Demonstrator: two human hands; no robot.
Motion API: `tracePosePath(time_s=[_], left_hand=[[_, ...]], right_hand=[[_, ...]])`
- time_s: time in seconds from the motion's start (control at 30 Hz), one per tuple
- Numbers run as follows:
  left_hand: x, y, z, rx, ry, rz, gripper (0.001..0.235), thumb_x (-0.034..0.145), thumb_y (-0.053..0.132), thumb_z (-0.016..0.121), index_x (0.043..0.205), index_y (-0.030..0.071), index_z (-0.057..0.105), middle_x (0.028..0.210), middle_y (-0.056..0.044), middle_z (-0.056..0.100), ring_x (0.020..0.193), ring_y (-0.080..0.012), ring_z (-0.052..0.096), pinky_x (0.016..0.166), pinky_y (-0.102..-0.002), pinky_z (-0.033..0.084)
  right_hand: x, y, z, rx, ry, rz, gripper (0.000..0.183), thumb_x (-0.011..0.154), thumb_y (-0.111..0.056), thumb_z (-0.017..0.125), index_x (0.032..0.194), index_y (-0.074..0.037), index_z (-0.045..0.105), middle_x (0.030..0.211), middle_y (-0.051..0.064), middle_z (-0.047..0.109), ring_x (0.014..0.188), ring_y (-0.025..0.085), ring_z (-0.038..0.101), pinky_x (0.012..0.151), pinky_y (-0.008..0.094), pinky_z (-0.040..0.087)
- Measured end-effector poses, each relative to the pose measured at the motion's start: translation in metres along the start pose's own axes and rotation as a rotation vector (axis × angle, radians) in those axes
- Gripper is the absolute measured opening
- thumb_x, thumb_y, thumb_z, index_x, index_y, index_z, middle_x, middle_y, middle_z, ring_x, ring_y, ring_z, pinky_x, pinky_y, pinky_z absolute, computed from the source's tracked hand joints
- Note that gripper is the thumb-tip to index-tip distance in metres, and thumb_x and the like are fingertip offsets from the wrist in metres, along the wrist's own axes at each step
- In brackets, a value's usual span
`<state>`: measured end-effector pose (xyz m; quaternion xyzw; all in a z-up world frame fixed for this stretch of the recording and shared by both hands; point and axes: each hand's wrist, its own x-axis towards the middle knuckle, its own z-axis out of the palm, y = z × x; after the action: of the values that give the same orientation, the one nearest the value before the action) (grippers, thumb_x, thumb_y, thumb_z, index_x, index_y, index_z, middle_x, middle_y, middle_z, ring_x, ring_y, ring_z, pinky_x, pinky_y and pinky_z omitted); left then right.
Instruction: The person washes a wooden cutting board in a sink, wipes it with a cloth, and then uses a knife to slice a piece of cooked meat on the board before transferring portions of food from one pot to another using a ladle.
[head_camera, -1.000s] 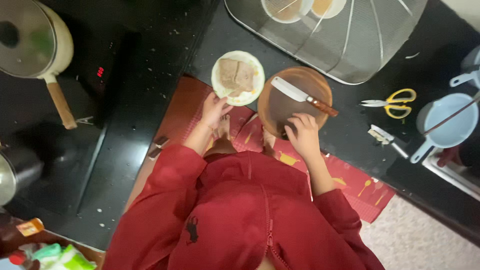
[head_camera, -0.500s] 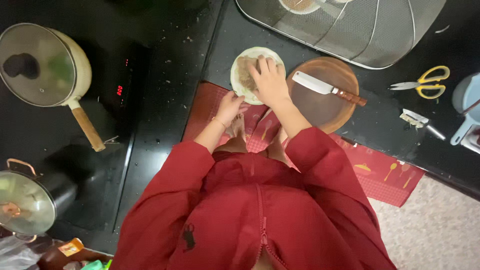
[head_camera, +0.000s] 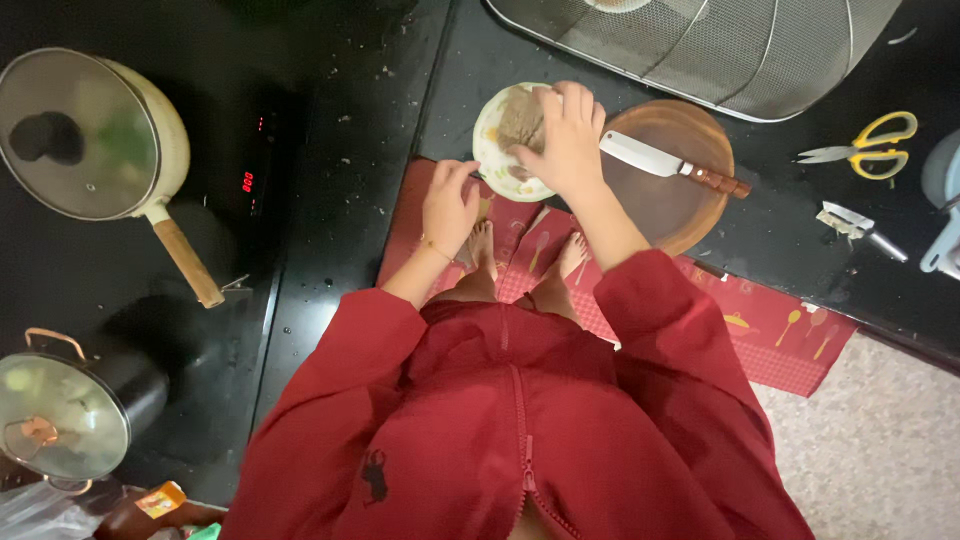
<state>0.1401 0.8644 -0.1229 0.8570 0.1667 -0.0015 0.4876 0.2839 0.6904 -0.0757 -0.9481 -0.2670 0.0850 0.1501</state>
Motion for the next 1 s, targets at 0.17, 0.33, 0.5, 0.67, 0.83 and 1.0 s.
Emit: tracePosePath(time_s=[0.17, 0.33, 0.5, 0.67, 0.83, 1.0], left_hand=[[0.016, -0.009, -0.001, 0.610, 0.210, 0.611, 0.019, 0.104, 0.025, 0.063, 0.115, 0.030, 0.077, 0.109, 0.003, 0.059, 0.097, -0.0205, 0.065, 0.071, -0.037, 0.055], [0.023, -0.026, 0.000, 0.665, 0.214, 0.753, 0.011, 0.106, 0.026, 0.062, 0.101, 0.025, 0.071, 0.101, 0.005, 0.057, 0.092, -0.0183, 0.060, 0.072, -0.034, 0.050], [0.005, -0.039, -0.012, 0.833, 0.226, 0.554, 0.003, 0.096, 0.025, 0.067, 0.093, 0.024, 0.066, 0.093, 0.005, 0.053, 0.084, -0.0183, 0.060, 0.061, -0.035, 0.050], [-0.011, -0.035, -0.018, 0.885, 0.092, 0.415, 0.035, 0.095, 0.017, 0.066, 0.130, 0.015, 0.072, 0.109, -0.005, 0.057, 0.087, -0.0270, 0.063, 0.063, -0.042, 0.049], [0.016, -0.001, 0.001, 0.651, -0.032, 0.497, 0.030, 0.092, 0.022, 0.076, 0.122, 0.017, 0.077, 0.116, -0.005, 0.062, 0.104, -0.0282, 0.066, 0.083, -0.044, 0.051], [0.060, 0.034, 0.018, 0.472, -0.123, 0.595, 0.051, 0.091, 0.018, 0.081, 0.140, 0.009, 0.068, 0.135, -0.017, 0.060, 0.128, -0.0393, 0.062, 0.102, -0.050, 0.052]], right_hand=[[-0.039, 0.004, 0.008, 0.016, 0.264, -0.190, 0.030, 0.083, -0.016, 0.082, 0.107, -0.010, 0.066, 0.135, 0.014, 0.052, 0.140, 0.040, 0.046, 0.113, 0.057, 0.032], [-0.068, 0.017, 0.028, 0.049, 0.316, -0.115, 0.021, 0.085, -0.018, 0.078, 0.101, -0.015, 0.065, 0.133, 0.008, 0.052, 0.134, 0.037, 0.048, 0.109, 0.057, 0.033], [-0.072, 0.022, 0.034, 0.082, 0.315, 0.048, 0.045, 0.085, -0.027, 0.085, 0.123, -0.016, 0.063, 0.135, 0.008, 0.049, 0.131, 0.037, 0.047, 0.105, 0.055, 0.033], [-0.056, 0.025, 0.019, 0.174, 0.089, 0.030, 0.086, 0.080, -0.031, 0.095, 0.150, -0.009, 0.052, 0.149, 0.015, 0.049, 0.150, 0.040, 0.034, 0.120, 0.067, 0.019], [-0.044, 0.027, 0.015, 0.021, 0.021, 0.029, 0.102, 0.074, -0.027, 0.098, 0.161, -0.008, 0.048, 0.154, 0.014, 0.055, 0.154, 0.036, 0.030, 0.123, 0.069, 0.006], [-0.057, 0.077, -0.005, 0.092, 0.069, -0.104, 0.096, 0.098, -0.072, 0.062, 0.169, -0.011, 0.043, 0.166, 0.017, 0.052, 0.157, 0.038, 0.036, 0.122, 0.068, 0.017]])
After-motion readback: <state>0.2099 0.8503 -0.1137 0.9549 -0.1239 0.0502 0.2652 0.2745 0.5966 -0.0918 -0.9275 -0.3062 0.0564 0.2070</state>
